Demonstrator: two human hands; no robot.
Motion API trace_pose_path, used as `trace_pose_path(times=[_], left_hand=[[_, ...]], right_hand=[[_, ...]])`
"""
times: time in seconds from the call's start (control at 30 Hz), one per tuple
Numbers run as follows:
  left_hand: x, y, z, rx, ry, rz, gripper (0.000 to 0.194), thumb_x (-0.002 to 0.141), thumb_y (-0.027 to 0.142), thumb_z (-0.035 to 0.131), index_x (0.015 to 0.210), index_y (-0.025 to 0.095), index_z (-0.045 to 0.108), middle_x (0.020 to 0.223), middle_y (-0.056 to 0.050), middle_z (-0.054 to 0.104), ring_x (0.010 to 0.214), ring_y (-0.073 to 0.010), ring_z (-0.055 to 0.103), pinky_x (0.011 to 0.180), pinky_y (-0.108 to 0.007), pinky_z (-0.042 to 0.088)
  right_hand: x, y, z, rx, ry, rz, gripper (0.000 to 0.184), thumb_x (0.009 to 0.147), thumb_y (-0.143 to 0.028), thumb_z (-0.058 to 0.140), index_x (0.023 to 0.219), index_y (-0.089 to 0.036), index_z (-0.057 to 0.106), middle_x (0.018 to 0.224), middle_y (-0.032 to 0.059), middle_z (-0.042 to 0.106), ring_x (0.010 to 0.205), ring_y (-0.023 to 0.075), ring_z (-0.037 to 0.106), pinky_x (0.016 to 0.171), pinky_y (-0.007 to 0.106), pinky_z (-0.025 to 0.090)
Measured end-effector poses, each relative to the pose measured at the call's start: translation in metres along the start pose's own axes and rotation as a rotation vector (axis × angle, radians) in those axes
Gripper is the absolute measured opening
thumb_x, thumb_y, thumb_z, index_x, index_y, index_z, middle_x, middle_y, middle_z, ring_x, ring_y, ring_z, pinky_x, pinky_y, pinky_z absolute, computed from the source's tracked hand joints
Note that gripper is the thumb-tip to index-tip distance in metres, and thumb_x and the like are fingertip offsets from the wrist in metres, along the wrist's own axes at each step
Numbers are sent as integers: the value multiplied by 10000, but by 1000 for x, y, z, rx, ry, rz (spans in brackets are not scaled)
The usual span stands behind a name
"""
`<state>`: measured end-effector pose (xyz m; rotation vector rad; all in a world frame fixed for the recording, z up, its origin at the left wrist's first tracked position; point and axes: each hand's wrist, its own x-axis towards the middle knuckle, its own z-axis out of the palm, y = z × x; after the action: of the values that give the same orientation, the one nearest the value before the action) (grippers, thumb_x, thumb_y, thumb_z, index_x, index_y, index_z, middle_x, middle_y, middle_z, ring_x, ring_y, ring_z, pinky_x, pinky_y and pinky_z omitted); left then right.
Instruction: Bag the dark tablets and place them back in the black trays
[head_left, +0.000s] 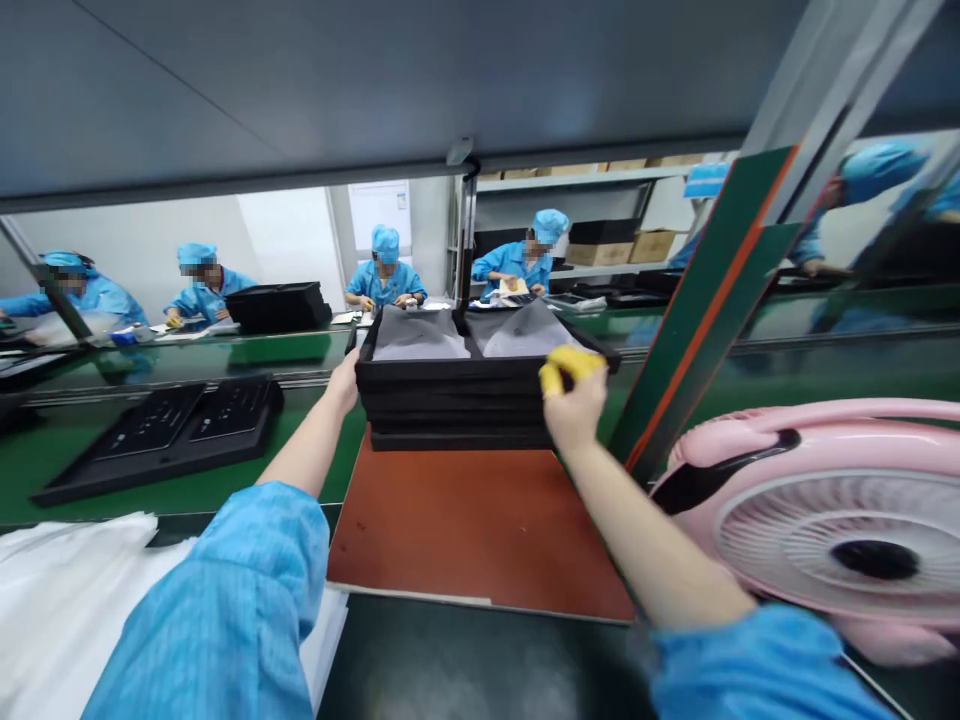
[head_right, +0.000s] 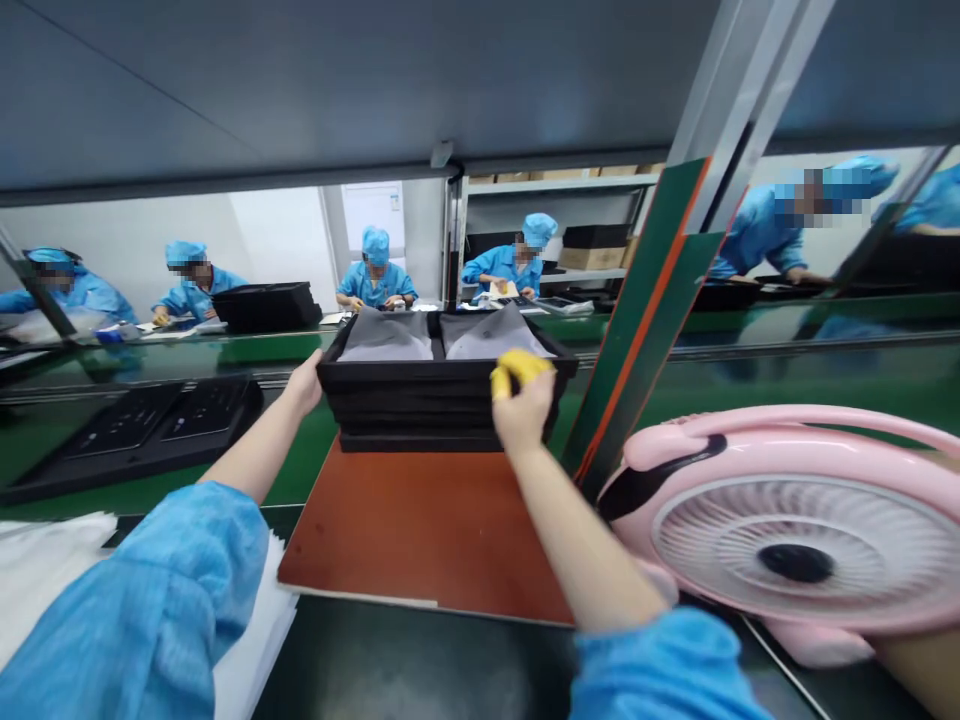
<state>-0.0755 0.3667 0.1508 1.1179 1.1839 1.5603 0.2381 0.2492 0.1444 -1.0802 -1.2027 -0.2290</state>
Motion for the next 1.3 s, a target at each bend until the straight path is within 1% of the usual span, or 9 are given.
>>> trace_pose_path(times=[0.13,0.23,0.37,0.53,0.8,0.93,1.07,1.17,1.3], left_hand=[[-26,-24,-45,645,147,9,462,856,337,409,1249,98,445,1236,-173,533,1128,-250,511,906,-342,397],[-42,-44,-90,867,213,-8,550,786,238,505,1284,42,379,1340,-234,398,1258,-306,352,1012,-384,270],[-40,-59,-130,1133,239,4,548,736,186,535,1259,93,400,1371,-208,358,1293,-308,273,1027,-401,220],[-3,-79,-157,1334,360,-100,473,726,230,540,1141,15,463,1235,-312,424,1210,-393,345,928,-486,281],[11,-85,-171,1412,342,-260,352,699,233,548,990,36,562,1124,-318,525,1093,-389,489,851,-456,345],[-30,-59,-175,1318,279,-269,217,634,230,592,826,130,617,949,-214,647,958,-346,588,786,-394,394],[-102,-19,-191,1215,252,-213,102,591,231,608,688,200,610,771,-84,671,869,-286,614,734,-325,410],[-161,16,-205,1122,194,-179,37,566,223,597,587,199,578,588,-11,602,696,-222,604,638,-278,405],[-229,62,-205,827,30,-144,72,503,224,610,544,178,571,484,29,517,512,-149,506,538,-247,367]], right_hand=[[-132,-33,-7,128,-480,-81,138,777,-260,500,829,-244,626,862,78,624,855,219,570,817,426,457],[-184,-34,-12,206,-722,-1,142,773,-270,512,824,-250,642,815,65,640,796,214,585,779,418,475],[-188,-20,-9,200,-757,199,175,767,-316,497,803,-239,650,792,67,631,771,210,590,739,391,494],[-187,-6,-2,241,-805,449,214,727,-389,516,783,-241,660,796,61,619,680,185,599,625,328,517],[-193,-3,2,236,-884,489,213,699,-386,544,782,-238,673,824,60,631,743,193,611,684,333,515],[-192,4,7,272,-875,532,250,671,-383,559,823,-209,656,845,65,628,752,186,610,737,344,502],[-186,-6,6,336,-868,673,377,604,-395,619,918,-187,599,778,39,605,716,173,585,768,356,470],[-189,-42,6,600,-939,897,487,552,-419,675,961,-189,544,769,23,599,715,170,588,767,353,454],[-207,-124,26,1205,-1208,1406,444,612,-519,637,865,-175,515,939,82,620,866,207,615,754,355,460]])
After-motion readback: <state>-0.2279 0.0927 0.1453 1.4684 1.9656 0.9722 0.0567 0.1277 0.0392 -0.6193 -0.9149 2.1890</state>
